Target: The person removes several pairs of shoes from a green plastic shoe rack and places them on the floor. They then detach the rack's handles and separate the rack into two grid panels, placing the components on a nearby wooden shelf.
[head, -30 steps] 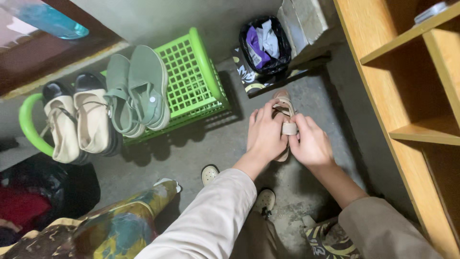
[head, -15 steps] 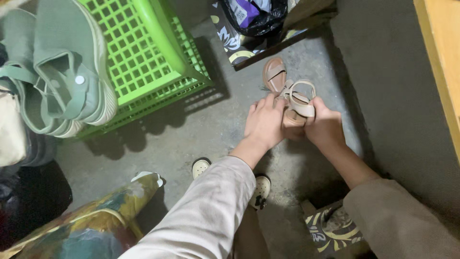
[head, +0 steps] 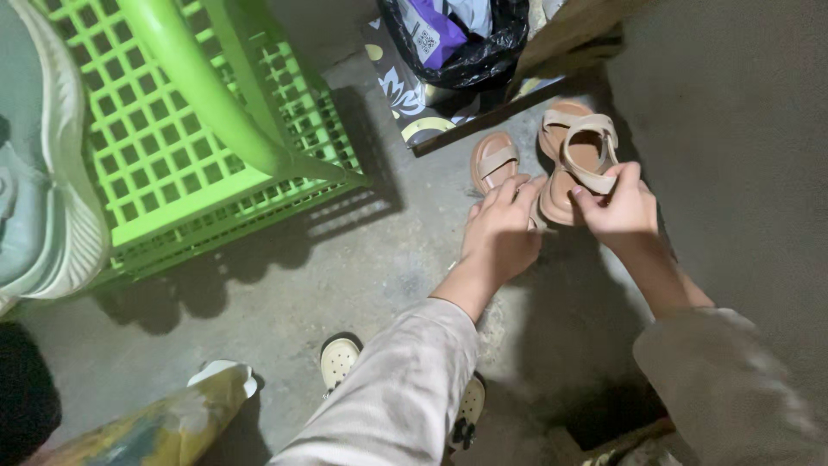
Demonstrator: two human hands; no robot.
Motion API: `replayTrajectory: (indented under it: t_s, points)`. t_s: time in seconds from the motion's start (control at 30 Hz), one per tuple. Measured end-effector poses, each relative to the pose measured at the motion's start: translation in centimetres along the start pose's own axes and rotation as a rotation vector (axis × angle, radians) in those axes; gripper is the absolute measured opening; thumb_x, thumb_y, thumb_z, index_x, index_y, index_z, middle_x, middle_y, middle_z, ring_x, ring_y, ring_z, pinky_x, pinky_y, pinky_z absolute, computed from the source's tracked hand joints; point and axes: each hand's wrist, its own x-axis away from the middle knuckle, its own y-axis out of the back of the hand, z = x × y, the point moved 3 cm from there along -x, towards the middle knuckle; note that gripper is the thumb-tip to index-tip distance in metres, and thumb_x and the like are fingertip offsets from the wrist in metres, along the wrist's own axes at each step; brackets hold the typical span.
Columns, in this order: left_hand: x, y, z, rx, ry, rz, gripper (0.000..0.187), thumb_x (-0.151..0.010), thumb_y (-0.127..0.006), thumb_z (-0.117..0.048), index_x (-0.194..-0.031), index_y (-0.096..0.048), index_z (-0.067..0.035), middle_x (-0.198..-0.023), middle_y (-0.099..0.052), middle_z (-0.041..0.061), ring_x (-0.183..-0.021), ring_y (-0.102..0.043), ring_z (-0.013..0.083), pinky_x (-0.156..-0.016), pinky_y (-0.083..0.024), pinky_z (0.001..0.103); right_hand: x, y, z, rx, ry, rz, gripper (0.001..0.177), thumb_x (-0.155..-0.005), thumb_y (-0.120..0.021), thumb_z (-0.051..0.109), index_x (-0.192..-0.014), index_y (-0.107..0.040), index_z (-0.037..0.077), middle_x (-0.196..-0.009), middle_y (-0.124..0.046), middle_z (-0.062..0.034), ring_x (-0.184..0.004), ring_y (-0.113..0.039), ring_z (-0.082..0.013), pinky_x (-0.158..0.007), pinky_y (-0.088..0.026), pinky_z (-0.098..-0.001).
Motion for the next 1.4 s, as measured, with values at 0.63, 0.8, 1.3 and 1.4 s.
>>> replayTrajectory:
  t_s: [0.63, 0.8, 1.3, 1.4]
  points:
    - [0.8, -3.7, 5.5, -0.083, -0.003, 0.071, 0.064, -0.083, -0.066, -0.014, -0.145, -0.051, -0.016, -0.147, -0.052, 0.007, -0.136, -0.050, 0.0284, -0.110, -0.039, 0.046, 1.5, -8.4, -3.8, -0.124, 0.202, 0.172, 0.064, -0.084, -0.075, 0.018, -0.139, -0.052, -0.004, -0.122, -0.065, -0.0246, -0.112, -0.068, -0.0411, -0.094, -0.054, -0.0448]
    - [1.2, -1.4, 3.6, -0.137, -0.029, -0.010, 0.069, -0.078, -0.068, -0.013, -0.145, -0.049, -0.013, -0.147, -0.052, 0.009, -0.136, -0.050, 0.0279, -0.110, -0.039, 0.045, 2.7, -6.6, 2.9, 0.206, 0.278, 0.149, 0.072, -0.088, -0.071, 0.029, -0.150, -0.047, 0.000, -0.155, -0.036, -0.0311, -0.133, -0.044, -0.0525, -0.110, -0.038, -0.0574]
    - [3.1, 11.9, -3.7, -0.233, -0.096, -0.176, 0.068, -0.087, -0.059, -0.012, -0.153, -0.041, -0.010, -0.158, -0.042, 0.013, -0.149, -0.038, 0.0326, -0.119, -0.032, 0.049, 7.4, 4.2, 23.8, 0.119, 0.427, 0.170, 0.066, -0.094, -0.061, 0.024, -0.154, -0.041, 0.003, -0.163, -0.022, -0.0313, -0.141, -0.033, -0.0548, -0.116, -0.030, -0.0566]
    - [4.2, 15.4, -4.9, -0.242, -0.140, -0.270, 0.062, -0.093, -0.059, -0.014, -0.153, -0.042, -0.010, -0.161, -0.041, 0.013, -0.151, -0.037, 0.0339, -0.122, -0.031, 0.050, 8.0, 5.6, 27.6, 0.134, 0.586, 0.108, 0.063, -0.096, -0.061, 0.021, -0.153, -0.042, 0.002, -0.162, -0.025, -0.0315, -0.143, -0.037, -0.0540, -0.117, -0.033, -0.0565]
